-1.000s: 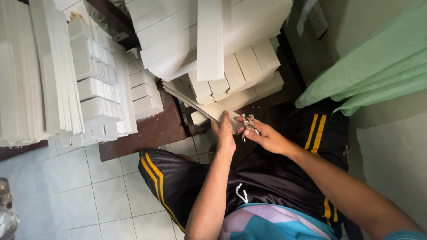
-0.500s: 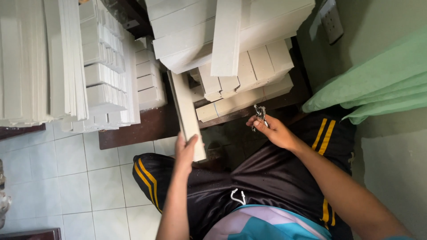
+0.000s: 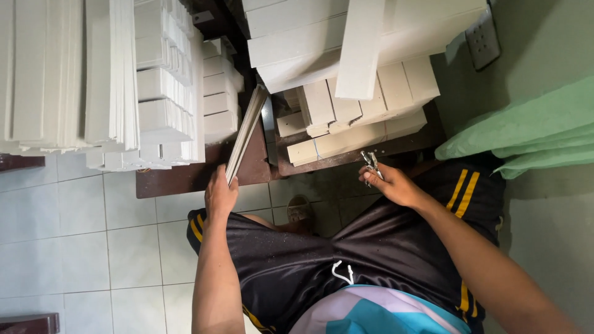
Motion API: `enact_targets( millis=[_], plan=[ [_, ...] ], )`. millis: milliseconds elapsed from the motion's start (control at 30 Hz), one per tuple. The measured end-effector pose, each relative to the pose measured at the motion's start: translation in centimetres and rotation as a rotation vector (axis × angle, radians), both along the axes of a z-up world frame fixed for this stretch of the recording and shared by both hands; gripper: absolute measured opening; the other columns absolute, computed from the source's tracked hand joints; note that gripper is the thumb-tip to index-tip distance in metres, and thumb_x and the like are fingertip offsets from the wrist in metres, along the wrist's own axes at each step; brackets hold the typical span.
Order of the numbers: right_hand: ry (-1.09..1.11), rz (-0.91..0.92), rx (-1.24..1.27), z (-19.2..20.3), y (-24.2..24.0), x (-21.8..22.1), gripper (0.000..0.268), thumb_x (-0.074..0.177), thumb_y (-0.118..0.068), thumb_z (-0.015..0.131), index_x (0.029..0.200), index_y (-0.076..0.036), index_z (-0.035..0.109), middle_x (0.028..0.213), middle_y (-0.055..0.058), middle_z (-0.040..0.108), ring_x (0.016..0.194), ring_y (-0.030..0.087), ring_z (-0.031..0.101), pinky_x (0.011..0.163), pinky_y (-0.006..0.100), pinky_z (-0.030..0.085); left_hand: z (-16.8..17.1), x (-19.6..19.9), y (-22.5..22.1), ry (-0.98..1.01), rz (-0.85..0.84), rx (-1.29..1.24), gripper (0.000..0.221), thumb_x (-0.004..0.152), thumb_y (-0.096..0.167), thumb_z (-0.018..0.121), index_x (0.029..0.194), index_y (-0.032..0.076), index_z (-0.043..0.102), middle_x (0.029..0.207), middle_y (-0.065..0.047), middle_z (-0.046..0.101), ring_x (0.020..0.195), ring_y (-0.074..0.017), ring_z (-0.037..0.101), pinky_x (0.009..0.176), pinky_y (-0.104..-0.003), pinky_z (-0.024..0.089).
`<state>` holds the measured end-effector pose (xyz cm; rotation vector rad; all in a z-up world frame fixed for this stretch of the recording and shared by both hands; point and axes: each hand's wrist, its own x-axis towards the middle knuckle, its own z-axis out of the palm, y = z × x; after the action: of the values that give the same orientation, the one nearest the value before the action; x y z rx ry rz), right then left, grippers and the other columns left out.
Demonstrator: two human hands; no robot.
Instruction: Using a handheld hole puncher to create holes in stacks of thin cardboard pieces.
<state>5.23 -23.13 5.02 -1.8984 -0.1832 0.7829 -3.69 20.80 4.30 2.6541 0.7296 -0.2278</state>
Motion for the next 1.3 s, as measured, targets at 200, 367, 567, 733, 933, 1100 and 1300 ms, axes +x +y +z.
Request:
enact_targets(
  millis=[200,367,567,733,933,1100,1300],
  plan=[
    [0.006,0.004,-0.060,-1.7,0.3,0.5,0.036,0.101,-0.038,0.063,0.110,-0.004,0.070,0.094,0.021,0.076,0.099,0.035,0.072,0.087,0.049,0.053,-2.4,1.2,1.4,-0.026,0.028,0.224,0.052,0.089,0.035,0.066,0.136,0.014,0.056,0.122,-0.013,0.060,0.116,-0.0358,0.057,0.096,-0.050,0.048],
    [-0.002,0.025,-0.075,-2.3,0.7,0.8,0.036,0.102,-0.037,0.062,0.110,-0.003,0.069,0.099,0.025,0.075,0.104,0.040,0.071,0.088,0.052,0.052,-3.2,2.3,-0.1,-0.169,0.001,0.265,0.054,0.088,0.026,0.067,0.139,0.017,0.052,0.114,-0.011,0.062,0.109,-0.0333,0.062,0.090,-0.048,0.049],
    [-0.013,0.014,-0.099,-2.7,0.2,1.0,0.035,0.103,-0.036,0.061,0.112,-0.004,0.070,0.100,0.023,0.076,0.106,0.039,0.070,0.090,0.051,0.053,-4.6,2.5,0.4,-0.295,-0.093,0.411,0.047,0.085,0.024,0.063,0.131,0.015,0.060,0.101,-0.009,0.062,0.097,-0.0306,0.062,0.081,-0.047,0.049],
    [0.010,-0.001,-0.117,-2.1,0.3,1.1,0.037,0.103,-0.037,0.060,0.115,-0.002,0.068,0.105,0.026,0.074,0.111,0.044,0.068,0.092,0.054,0.052,-3.1,2.7,0.8,-0.161,-0.140,0.412,0.051,0.083,0.027,0.060,0.133,0.017,0.059,0.104,-0.007,0.064,0.103,-0.0291,0.060,0.088,-0.048,0.046],
    [0.024,0.013,-0.132,-2.2,0.7,1.5,0.039,0.102,-0.040,0.060,0.115,-0.005,0.068,0.103,0.024,0.075,0.110,0.042,0.068,0.091,0.053,0.052,-4.5,4.9,-1.4,-0.197,-0.063,0.431,0.070,0.080,0.017,0.065,0.147,0.011,0.045,0.112,-0.014,0.060,0.109,-0.0351,0.057,0.095,-0.054,0.042],
    [0.032,0.021,-0.147,-1.1,1.0,1.7,0.041,0.102,-0.043,0.059,0.114,-0.005,0.068,0.103,0.025,0.074,0.110,0.045,0.067,0.090,0.055,0.051,-5.2,5.8,-2.2,-0.203,0.067,0.178,0.054,0.088,0.011,0.055,0.142,0.011,0.051,0.113,-0.011,0.060,0.105,-0.0291,0.060,0.089,-0.047,0.045],
    [0.024,0.041,-0.181,0.1,1.4,1.6,0.041,0.102,-0.043,0.059,0.111,-0.005,0.066,0.103,0.026,0.074,0.110,0.046,0.067,0.090,0.055,0.051,-2.8,4.2,-1.9,-0.173,-0.067,0.197,0.058,0.085,0.022,0.056,0.142,0.011,0.053,0.118,-0.013,0.061,0.112,-0.0359,0.058,0.092,-0.054,0.044]
  ],
)
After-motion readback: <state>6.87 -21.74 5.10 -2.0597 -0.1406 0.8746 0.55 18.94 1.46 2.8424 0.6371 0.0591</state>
